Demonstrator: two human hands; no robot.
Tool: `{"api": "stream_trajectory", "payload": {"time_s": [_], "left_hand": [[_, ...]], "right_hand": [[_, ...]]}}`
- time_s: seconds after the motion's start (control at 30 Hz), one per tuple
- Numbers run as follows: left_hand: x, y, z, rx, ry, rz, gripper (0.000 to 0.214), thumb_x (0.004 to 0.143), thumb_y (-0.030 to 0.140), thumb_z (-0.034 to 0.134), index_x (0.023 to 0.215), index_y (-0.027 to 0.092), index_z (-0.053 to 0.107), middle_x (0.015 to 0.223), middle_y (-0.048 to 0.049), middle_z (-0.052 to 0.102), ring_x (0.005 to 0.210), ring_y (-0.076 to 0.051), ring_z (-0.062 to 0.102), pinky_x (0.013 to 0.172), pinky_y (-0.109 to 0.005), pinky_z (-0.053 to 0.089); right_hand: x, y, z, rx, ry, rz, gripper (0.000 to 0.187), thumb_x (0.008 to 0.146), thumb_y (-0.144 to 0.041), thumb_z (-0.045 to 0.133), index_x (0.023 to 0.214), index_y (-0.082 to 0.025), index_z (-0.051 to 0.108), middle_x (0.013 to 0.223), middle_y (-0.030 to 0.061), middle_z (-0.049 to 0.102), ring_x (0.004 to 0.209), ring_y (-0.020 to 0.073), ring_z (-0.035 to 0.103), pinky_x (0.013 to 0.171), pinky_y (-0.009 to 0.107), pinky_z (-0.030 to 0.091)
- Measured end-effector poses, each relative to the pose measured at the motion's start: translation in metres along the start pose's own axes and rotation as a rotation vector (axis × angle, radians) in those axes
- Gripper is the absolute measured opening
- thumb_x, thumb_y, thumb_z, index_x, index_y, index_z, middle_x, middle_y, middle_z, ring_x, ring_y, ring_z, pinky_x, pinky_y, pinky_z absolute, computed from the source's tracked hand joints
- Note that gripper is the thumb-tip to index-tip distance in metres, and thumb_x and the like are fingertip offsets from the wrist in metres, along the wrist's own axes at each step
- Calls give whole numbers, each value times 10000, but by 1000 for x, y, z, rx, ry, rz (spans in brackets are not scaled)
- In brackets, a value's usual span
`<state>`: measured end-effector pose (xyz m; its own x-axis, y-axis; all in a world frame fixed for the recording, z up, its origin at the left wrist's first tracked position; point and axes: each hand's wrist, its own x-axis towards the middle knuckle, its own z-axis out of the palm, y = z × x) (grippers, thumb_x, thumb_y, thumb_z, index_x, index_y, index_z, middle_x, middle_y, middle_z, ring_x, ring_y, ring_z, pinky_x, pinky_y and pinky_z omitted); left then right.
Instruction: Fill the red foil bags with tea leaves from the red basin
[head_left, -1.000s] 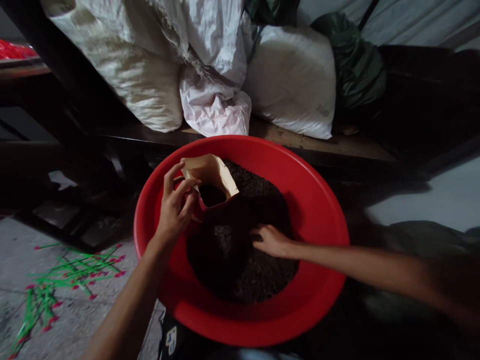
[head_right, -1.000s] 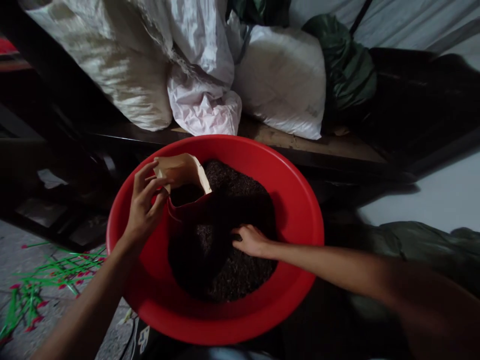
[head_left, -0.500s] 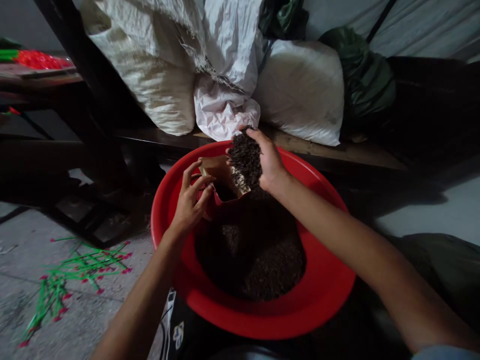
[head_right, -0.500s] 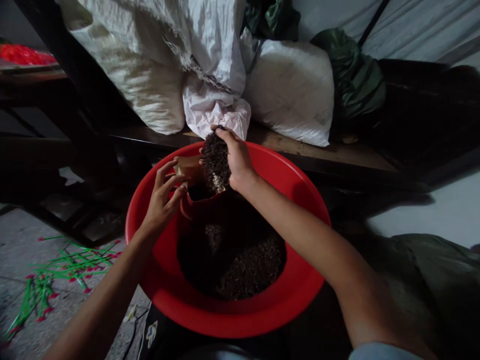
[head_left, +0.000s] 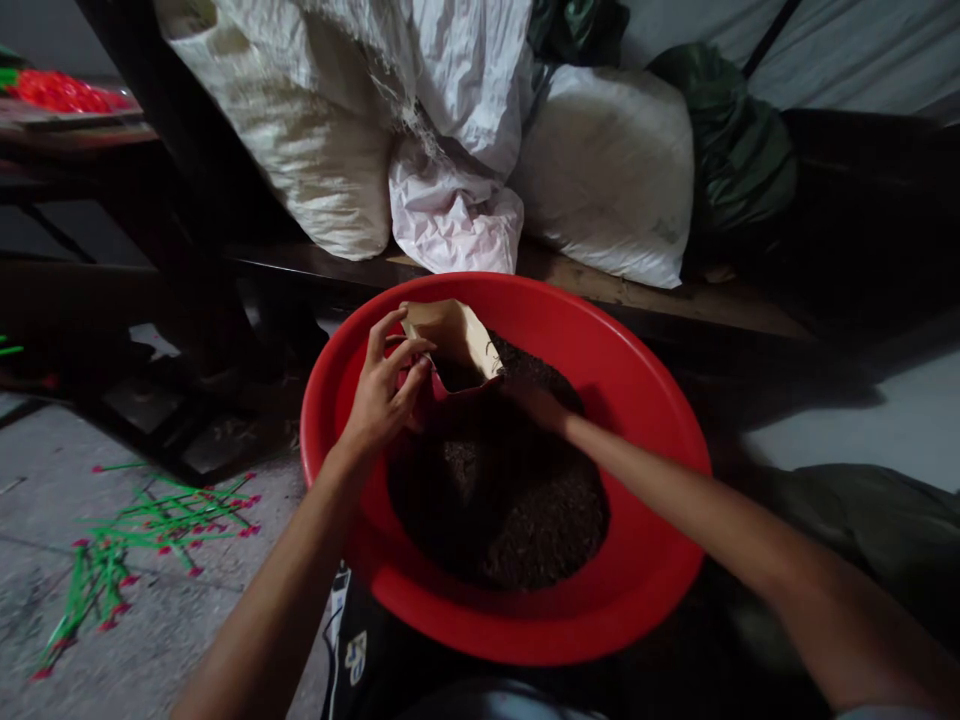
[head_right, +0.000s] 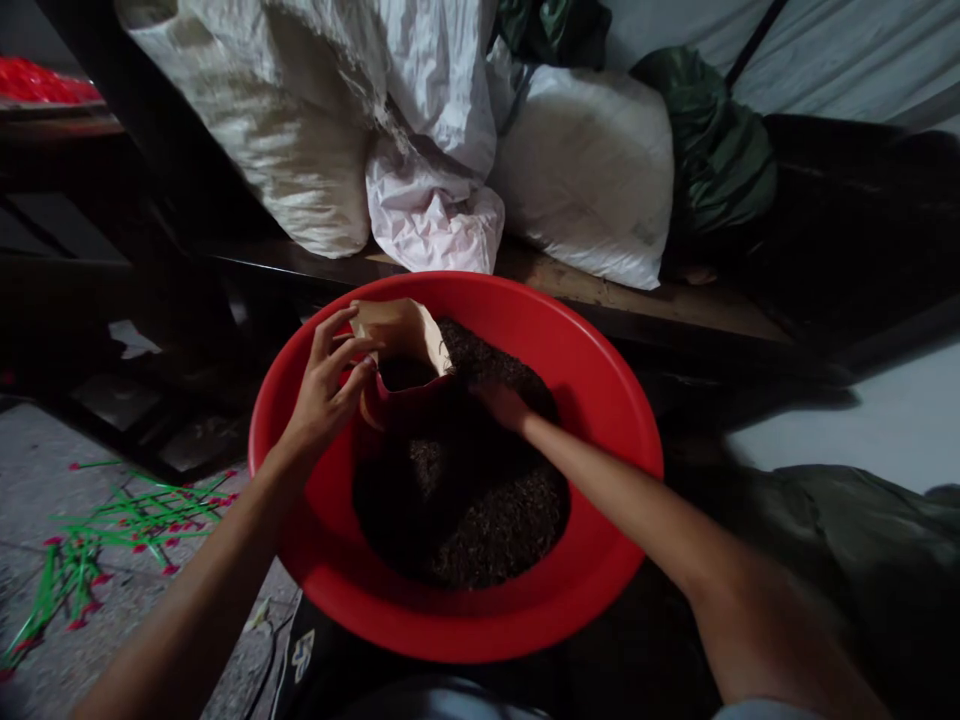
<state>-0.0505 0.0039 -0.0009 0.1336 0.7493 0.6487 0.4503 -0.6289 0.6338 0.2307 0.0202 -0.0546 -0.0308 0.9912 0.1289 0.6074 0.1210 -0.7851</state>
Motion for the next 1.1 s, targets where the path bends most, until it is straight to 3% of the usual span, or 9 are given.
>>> {"api": "stream_trajectory", "payload": {"time_s": [0.07, 0.17, 0.3, 0.43, 0.5, 0.6, 0.8, 0.97, 1.1], "left_hand": [[0, 0, 0, 3, -9, -2, 310, 1042, 507, 549, 1128, 267, 726, 1642, -75, 409, 1328, -267, 594, 1113, -492, 570], [-2, -1, -1, 0, -8, 10, 297, 1039, 508, 557, 1126, 280, 725, 1638, -66, 420, 1349, -270, 580, 1124, -493, 565], [-4, -1, -2, -5, 11, 11, 272, 1032, 490, 577, 1141, 289, 723, 1643, -64, 423, 1382, -278, 556, 1138, -483, 557], [-2, -2, -2, 18, 10, 52, 235, 1039, 432, 581, 1141, 277, 725, 1626, -74, 441, 1316, -263, 601, 1094, -469, 585], [0, -3, -1, 35, 1, 70, 216, 1041, 396, 580, 1132, 271, 730, 1617, -78, 445, 1291, -255, 613, 1057, -457, 603], [2, -3, 1, 62, 7, 77, 200, 1040, 366, 578, 1123, 271, 734, 1604, -84, 448, 1284, -251, 612, 1052, -456, 603], [0, -7, 3, 80, -3, 82, 200, 1036, 375, 580, 1129, 274, 726, 1598, -89, 448, 1257, -257, 626, 1006, -456, 624], [-2, -10, 2, 40, 17, 68, 197, 1033, 369, 586, 1147, 280, 720, 1602, -94, 441, 1227, -249, 645, 904, -406, 658], [0, -6, 1, 42, 6, 78, 191, 1033, 343, 582, 1133, 270, 728, 1620, -83, 434, 1258, -253, 634, 949, -416, 652]], "right_hand": [[-39, 13, 25, -185, -145, 134, 538, 805, -594, 760, 1154, -185, 756, 1195, 188, 734, 1184, 394, 651, 995, 540, 529], [-80, 20, 45, -502, -389, 250, 718, 897, -549, 700, 1498, -170, 599, 1521, 240, 565, 1406, 455, 535, 1125, 580, 460], [-91, 29, 33, -374, -380, 216, 529, 934, -351, 638, 1424, -153, 668, 1437, 200, 659, 1323, 372, 641, 1146, 491, 481], [-65, 15, 5, -226, -288, 177, 419, 930, -329, 603, 1299, -168, 720, 1211, 134, 772, 1095, 284, 741, 971, 412, 597], [-44, -13, -11, 4, -107, 185, 452, 947, -434, 593, 1315, -187, 677, 1030, 95, 780, 835, 240, 740, 741, 380, 631], [-12, -72, -30, 453, 115, 139, 423, 916, -584, 645, 1168, -245, 658, 751, -7, 668, 495, 150, 558, 440, 282, 490], [32, -157, -30, 645, -89, -91, 241, 863, -388, 800, 950, -213, 660, 798, 1, 630, 779, 179, 655, 765, 352, 614], [65, -155, -27, 556, -113, -213, 130, 900, -275, 699, 990, -186, 727, 934, 33, 664, 968, 216, 656, 864, 404, 590], [85, -100, -40, 231, 132, -225, 259, 1002, -358, 528, 1044, -232, 750, 1027, 42, 699, 1001, 223, 658, 888, 406, 568]]}}
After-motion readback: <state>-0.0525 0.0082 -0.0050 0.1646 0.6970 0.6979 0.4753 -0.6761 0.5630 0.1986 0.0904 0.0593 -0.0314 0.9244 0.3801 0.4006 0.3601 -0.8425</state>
